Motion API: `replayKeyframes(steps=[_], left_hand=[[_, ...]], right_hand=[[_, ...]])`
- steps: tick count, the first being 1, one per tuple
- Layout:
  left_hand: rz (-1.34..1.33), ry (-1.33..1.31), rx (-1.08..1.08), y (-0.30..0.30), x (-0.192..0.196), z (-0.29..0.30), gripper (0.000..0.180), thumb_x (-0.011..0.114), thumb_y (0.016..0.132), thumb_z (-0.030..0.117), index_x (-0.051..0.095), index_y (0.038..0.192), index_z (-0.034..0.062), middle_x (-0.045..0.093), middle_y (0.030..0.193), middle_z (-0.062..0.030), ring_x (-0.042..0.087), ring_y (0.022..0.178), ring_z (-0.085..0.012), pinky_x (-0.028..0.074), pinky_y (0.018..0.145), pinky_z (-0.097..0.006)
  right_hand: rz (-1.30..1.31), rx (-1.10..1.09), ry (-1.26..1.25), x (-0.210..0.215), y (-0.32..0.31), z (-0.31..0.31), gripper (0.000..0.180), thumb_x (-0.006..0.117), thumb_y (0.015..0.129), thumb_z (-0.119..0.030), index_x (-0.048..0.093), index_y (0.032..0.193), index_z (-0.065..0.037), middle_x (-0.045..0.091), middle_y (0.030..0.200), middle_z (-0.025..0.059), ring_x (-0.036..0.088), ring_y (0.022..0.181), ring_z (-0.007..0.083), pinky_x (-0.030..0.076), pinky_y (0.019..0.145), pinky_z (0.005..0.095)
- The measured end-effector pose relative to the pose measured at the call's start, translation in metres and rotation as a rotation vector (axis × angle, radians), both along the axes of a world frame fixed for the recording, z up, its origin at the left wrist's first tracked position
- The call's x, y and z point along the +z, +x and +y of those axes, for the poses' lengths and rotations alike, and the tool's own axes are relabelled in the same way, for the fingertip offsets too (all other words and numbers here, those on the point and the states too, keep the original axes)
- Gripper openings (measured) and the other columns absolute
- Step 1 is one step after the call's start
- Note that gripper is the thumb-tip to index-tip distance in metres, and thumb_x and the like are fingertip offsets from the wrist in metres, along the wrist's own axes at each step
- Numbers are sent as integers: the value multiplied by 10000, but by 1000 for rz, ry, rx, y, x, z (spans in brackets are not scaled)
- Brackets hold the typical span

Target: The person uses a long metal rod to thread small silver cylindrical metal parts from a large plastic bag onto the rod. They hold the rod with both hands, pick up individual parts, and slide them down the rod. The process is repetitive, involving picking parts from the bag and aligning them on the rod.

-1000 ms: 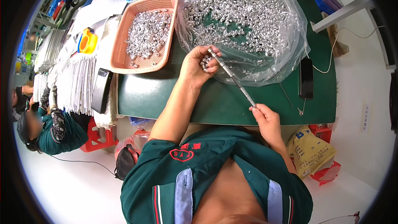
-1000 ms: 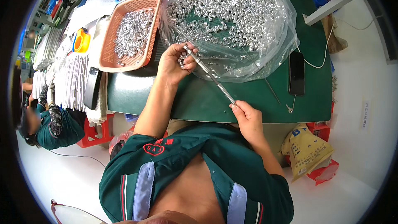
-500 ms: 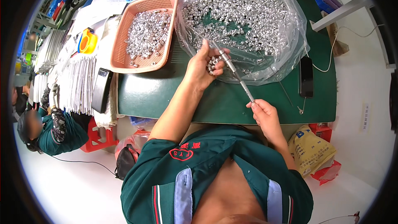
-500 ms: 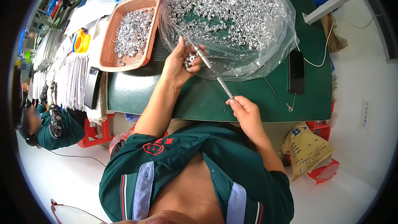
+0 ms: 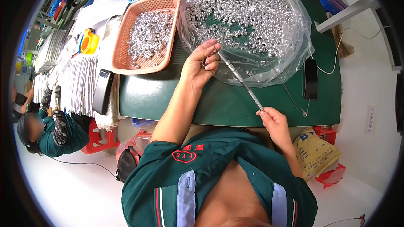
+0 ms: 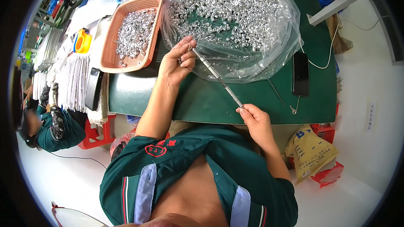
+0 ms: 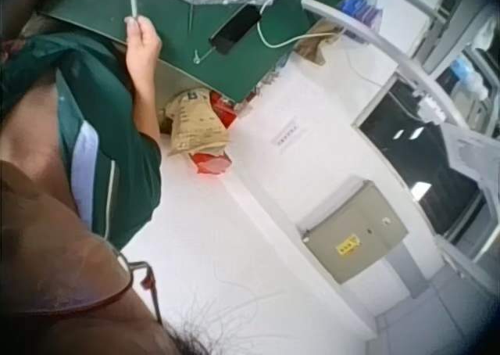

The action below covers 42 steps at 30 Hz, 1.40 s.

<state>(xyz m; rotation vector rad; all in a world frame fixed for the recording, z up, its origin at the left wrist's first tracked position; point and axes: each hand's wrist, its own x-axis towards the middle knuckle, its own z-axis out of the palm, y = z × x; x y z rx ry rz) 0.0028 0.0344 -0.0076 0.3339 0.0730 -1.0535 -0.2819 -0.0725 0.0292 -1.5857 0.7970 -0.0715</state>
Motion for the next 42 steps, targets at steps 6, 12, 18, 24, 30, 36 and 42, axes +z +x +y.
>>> replayKeyframes(steps=[6,12,18,24,30,36,42], left_hand=[[-179,162,-29,-4,9,-2,254,590,839,-39,555,1088,-11,632,955,-121,399,528,-67,316,439,-193],[-320,158,-119,-6,10,-2,262,602,843,-21,566,1102,-19,641,962,-113,413,543,-59,312,439,-183],[-69,135,-155,-9,12,-5,470,384,994,368,537,1106,-61,569,1007,-165,383,614,-115,323,470,-210],[226,144,-31,7,23,-6,389,408,995,284,520,1056,-83,547,1033,-221,516,767,-202,476,617,-262],[342,220,207,6,33,-16,343,329,1014,222,454,1073,-92,481,1022,-228,538,963,-329,492,933,-501],[195,142,33,2,14,-4,306,362,1007,204,469,1106,-65,507,1124,-259,561,936,-285,518,859,-404],[105,41,-76,6,-10,-2,281,463,963,156,475,1159,-45,547,1136,-237,551,762,-190,462,610,-279]], right_hand=[[-10,29,-222,-4,3,-2,163,547,928,-131,634,958,3,424,616,-47,372,565,27,312,507,201],[-52,-16,-282,0,7,5,185,571,920,-150,639,952,19,455,621,-33,397,575,43,338,527,215],[-54,-27,31,-9,12,6,162,513,944,-112,619,983,3,395,629,-76,322,535,7,242,459,180],[-129,-71,130,2,16,4,164,506,952,-126,610,993,-6,368,622,-86,295,510,0,213,429,177],[-141,-114,224,16,13,3,171,512,952,-139,623,980,-12,384,627,-80,323,534,12,253,452,185],[-84,-91,195,2,3,3,168,520,948,-136,629,969,-10,405,638,-74,335,546,11,263,467,187],[-62,-38,116,-3,-1,5,163,539,938,-129,635,965,1,414,647,-73,345,582,14,283,509,189]])
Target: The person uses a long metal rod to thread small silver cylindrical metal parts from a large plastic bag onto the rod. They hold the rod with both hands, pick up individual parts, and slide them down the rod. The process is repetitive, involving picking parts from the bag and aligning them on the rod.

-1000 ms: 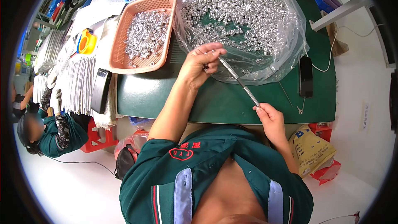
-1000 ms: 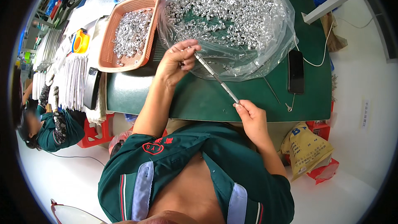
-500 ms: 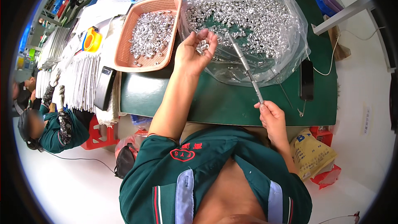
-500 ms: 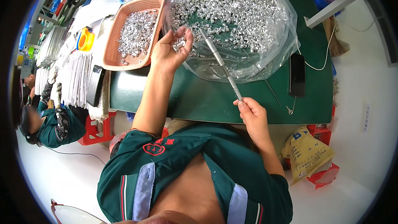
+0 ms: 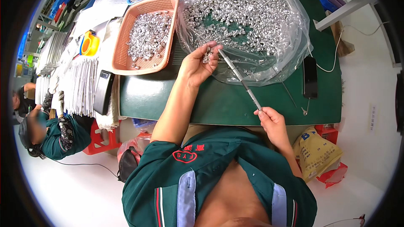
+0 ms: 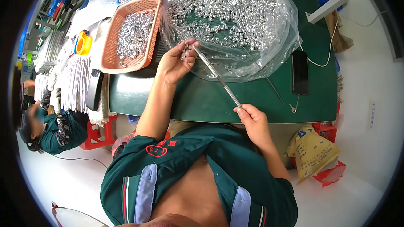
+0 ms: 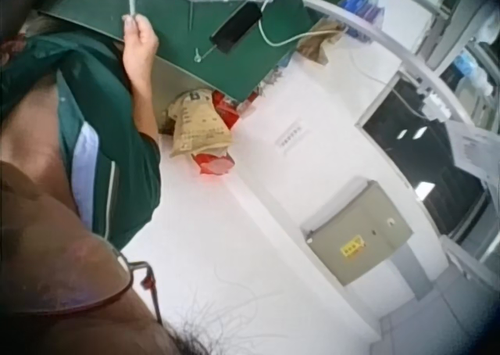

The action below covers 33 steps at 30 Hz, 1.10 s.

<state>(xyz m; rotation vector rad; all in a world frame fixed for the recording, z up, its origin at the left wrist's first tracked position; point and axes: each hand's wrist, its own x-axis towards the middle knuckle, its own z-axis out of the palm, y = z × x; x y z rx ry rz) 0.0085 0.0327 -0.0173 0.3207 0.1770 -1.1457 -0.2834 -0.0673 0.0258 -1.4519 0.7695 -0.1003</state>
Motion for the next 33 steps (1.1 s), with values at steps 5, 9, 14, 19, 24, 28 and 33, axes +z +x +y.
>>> replayKeyframes(steps=[5,9,14,19,24,28,33], left_hand=[[-72,-136,-63,0,-6,2,276,469,966,201,494,1141,-11,567,1133,-196,477,664,-126,406,547,-240],[-55,-136,-69,-4,1,5,286,479,968,221,499,1136,-11,571,1127,-177,444,621,-99,379,512,-219],[-130,-94,-101,-6,5,6,275,478,972,222,505,1116,-12,579,1109,-173,446,604,-89,382,492,-211],[-287,-45,-130,-9,5,6,266,481,970,220,514,1112,-2,592,1091,-164,449,591,-82,383,472,-207],[-179,-47,-81,-14,4,3,267,499,963,224,519,1131,17,599,1097,-149,445,583,-77,375,464,-201],[-196,-16,-14,-21,5,-1,260,532,948,213,526,1131,29,602,1101,-142,430,579,-74,369,467,-196],[-165,-20,-14,-22,3,-2,248,551,939,201,534,1111,23,600,1073,-135,407,573,-69,352,467,-192]], right_hand=[[49,3,-19,-1,1,1,161,556,931,-134,643,956,-1,410,646,-74,342,596,17,286,524,194],[60,18,-133,-3,3,0,168,565,924,-133,644,960,10,448,655,-58,371,607,26,314,544,198],[72,33,-222,-4,3,-3,175,569,918,-131,640,968,21,495,669,-31,406,623,39,356,575,205],[85,48,-216,1,4,-3,183,569,919,-133,636,977,28,516,671,-22,420,630,38,369,580,209],[82,13,-281,2,5,1,186,568,918,-129,634,986,31,535,677,-12,441,639,40,380,585,207],[87,11,-256,-2,4,2,185,570,915,-126,635,991,29,538,674,-6,441,633,41,377,581,206],[73,-8,-288,-3,4,3,178,575,911,-123,640,988,23,536,662,-4,433,620,41,372,568,209]])
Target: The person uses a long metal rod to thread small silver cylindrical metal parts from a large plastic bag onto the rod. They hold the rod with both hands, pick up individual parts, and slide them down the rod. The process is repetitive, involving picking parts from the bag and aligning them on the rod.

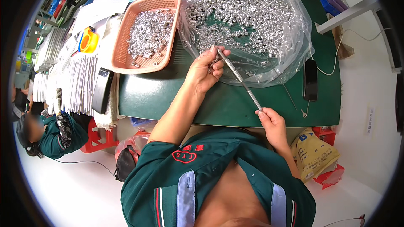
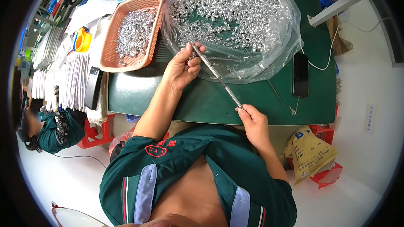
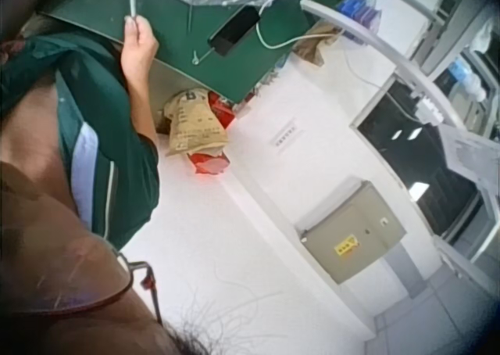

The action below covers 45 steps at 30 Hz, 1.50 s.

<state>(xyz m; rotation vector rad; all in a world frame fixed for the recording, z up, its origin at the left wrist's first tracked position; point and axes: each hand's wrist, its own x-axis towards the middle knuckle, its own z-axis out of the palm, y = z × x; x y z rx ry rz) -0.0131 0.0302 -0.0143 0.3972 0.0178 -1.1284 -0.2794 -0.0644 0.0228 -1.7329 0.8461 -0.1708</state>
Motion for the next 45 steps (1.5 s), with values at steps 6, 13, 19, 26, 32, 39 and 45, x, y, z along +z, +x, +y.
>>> replayKeyframes(steps=[6,13,19,26,32,39,45], left_hand=[[-9,-12,-5,4,-4,0,220,551,940,180,529,1089,20,585,995,-108,395,568,-57,333,461,-181],[-25,-11,6,1,1,-1,213,560,935,171,531,1083,21,575,977,-95,393,558,-50,335,459,-179],[-58,-8,119,-6,-1,-6,159,577,924,141,588,1019,14,614,930,-106,422,548,-60,345,449,-185],[-48,-48,117,-9,0,-6,166,582,924,158,592,1019,23,617,922,-112,422,543,-63,345,445,-192],[-183,119,177,-8,10,-5,164,602,909,143,595,1002,8,613,865,-89,411,547,-60,321,444,-195],[-312,250,148,-18,14,-5,128,633,890,138,586,879,20,474,654,42,312,496,-29,223,426,-181],[-67,214,-55,-9,17,-4,442,482,961,393,566,1029,-35,495,765,-50,333,548,-65,251,444,-188]], right_hand=[[-7,0,-93,5,1,-1,170,584,903,-113,643,985,24,527,632,1,424,592,42,366,547,210],[-13,14,-144,7,1,-1,165,583,903,-109,639,992,17,550,629,22,439,581,48,374,535,223],[-50,10,-214,1,4,5,160,567,914,-125,643,975,2,487,596,-11,407,552,49,348,510,223],[-42,17,390,5,4,-1,179,547,929,-151,643,945,-1,427,568,-54,368,512,46,277,469,224],[-77,5,-280,-3,10,10,166,539,933,-152,629,925,-12,442,601,-49,372,515,44,313,467,227],[-17,27,216,6,14,0,166,530,936,-151,629,926,-19,426,622,-52,376,553,37,319,490,209],[-91,-1,368,4,14,-1,189,494,963,-170,594,978,-10,354,608,-82,285,498,5,213,428,179]])
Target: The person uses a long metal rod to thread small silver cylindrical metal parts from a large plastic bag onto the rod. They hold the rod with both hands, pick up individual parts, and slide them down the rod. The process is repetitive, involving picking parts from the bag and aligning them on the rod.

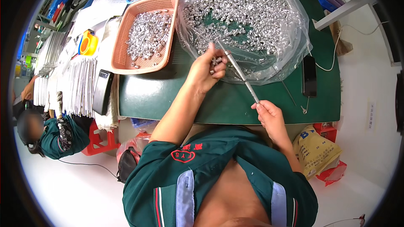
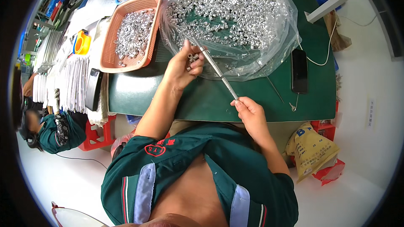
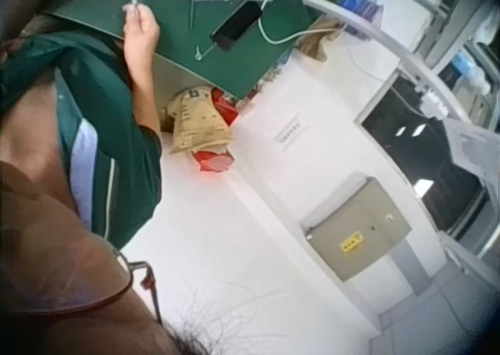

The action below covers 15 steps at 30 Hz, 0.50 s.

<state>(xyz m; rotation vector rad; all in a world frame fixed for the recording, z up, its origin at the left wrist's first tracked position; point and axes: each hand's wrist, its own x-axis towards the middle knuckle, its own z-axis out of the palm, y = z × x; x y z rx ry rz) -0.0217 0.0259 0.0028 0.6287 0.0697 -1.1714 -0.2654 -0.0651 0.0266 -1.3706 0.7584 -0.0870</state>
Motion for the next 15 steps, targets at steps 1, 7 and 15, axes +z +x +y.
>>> replayKeyframes(steps=[1,7,15], left_hand=[[24,-85,9,7,-8,5,531,413,973,446,528,1100,-57,532,894,-128,391,610,-114,313,490,-215],[169,-165,95,14,-10,6,346,433,982,226,490,1126,-83,526,1106,-253,537,1058,-352,490,917,-423],[130,-126,178,16,-8,5,284,444,954,86,453,1170,-98,489,1209,-268,470,1198,-405,427,1019,-513]], right_hand=[[0,-7,2,2,-1,-1,188,495,963,-168,594,977,-9,354,608,-82,284,496,4,211,427,179],[29,10,-9,4,-15,-5,173,501,956,-149,591,976,-3,354,604,-84,287,490,-1,207,423,177],[93,49,-85,1,-20,-6,173,531,942,-159,632,956,-20,400,628,-67,351,558,22,298,494,192]])
